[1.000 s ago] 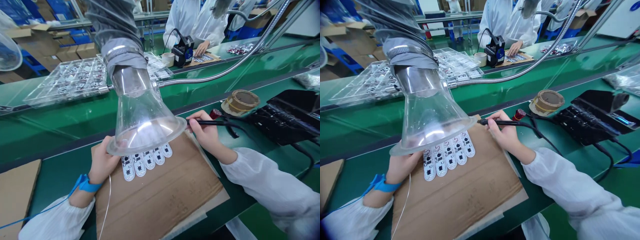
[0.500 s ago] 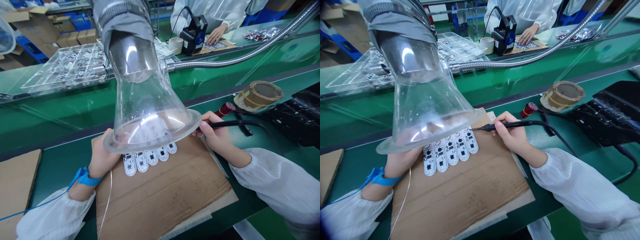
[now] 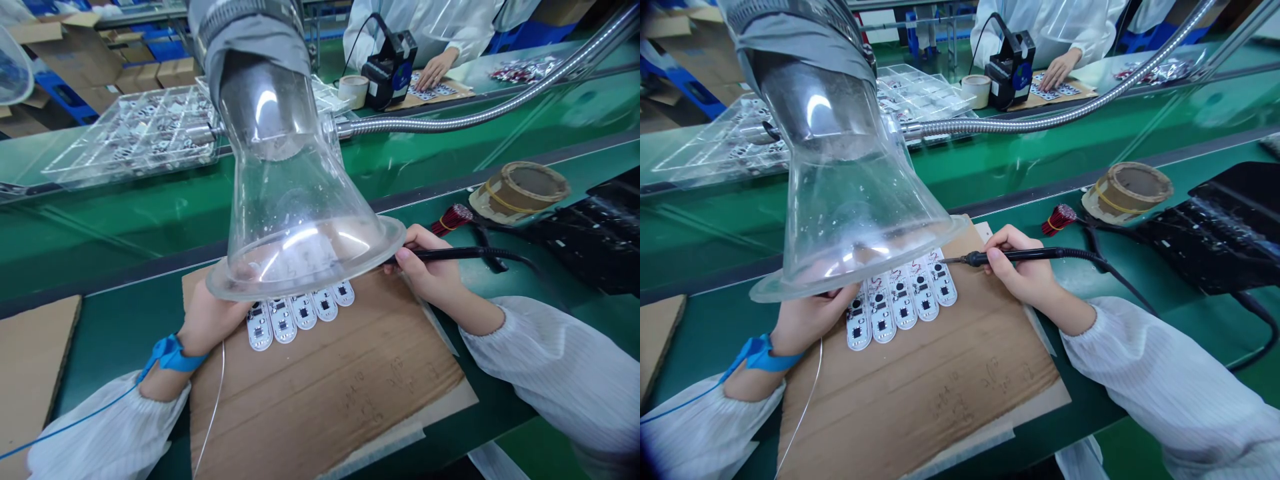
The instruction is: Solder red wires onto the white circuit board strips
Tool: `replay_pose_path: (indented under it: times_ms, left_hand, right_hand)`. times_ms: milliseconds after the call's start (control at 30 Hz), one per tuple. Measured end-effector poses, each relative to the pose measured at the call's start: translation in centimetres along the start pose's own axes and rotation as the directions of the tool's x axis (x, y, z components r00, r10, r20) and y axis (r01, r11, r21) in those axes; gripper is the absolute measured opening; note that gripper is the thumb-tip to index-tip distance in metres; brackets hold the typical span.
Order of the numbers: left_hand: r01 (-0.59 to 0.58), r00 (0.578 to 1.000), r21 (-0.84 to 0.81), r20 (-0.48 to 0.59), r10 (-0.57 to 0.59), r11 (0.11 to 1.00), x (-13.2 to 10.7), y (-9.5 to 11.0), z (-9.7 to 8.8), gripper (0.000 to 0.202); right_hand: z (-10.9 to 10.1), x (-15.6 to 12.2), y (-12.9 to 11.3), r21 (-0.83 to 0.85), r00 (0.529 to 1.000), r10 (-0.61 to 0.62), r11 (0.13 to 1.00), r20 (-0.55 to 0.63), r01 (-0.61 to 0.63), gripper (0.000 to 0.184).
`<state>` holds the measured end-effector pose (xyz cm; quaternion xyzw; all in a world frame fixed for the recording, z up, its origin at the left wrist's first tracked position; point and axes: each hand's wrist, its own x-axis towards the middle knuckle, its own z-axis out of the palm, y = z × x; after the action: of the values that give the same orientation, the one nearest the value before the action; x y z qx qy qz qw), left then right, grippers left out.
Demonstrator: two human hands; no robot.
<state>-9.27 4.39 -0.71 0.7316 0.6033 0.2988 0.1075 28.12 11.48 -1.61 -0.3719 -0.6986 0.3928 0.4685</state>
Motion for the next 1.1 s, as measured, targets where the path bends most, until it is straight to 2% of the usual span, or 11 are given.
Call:
replay_pose_path:
  times_ms: [200,367,567,833,1100]
  left_hand:
    - [-0.016,0.999,-0.016,-0.040,0.016,1.000,0.0,0.2,0.1,0.014]
    - [-0.020,0.995,-0.044,-0.102,0.015,0.999,-0.1,0.3,0.0,0.016]
    - [-0.055,0.992,-0.043,-0.119,0.050,0.998,0.0,0.2,0.0,0.011]
    - [-0.100,0.986,-0.013,-0.136,0.097,0.995,-0.2,-0.4,0.4,0.013]
    - [-0.163,0.983,-0.002,-0.084,0.162,0.987,-0.1,-0.3,0.5,0.007]
  right_hand:
    - [-0.1,0.1,-0.4,-0.024,1.000,-0.024,0.999,-0.009,0.024,0.029]
    - [0.1,0.3,-1.1,0.027,0.995,-0.028,0.999,-0.093,0.030,0.031]
    - [0.5,0.1,-0.8,0.062,0.998,-0.060,0.996,0.004,0.060,0.022]
    - [0.6,0.2,-0.9,0.032,0.995,-0.081,0.996,0.058,0.079,0.025]
    - [0.3,0.3,-1.5,-0.090,0.989,-0.123,0.987,0.088,0.131,0.023]
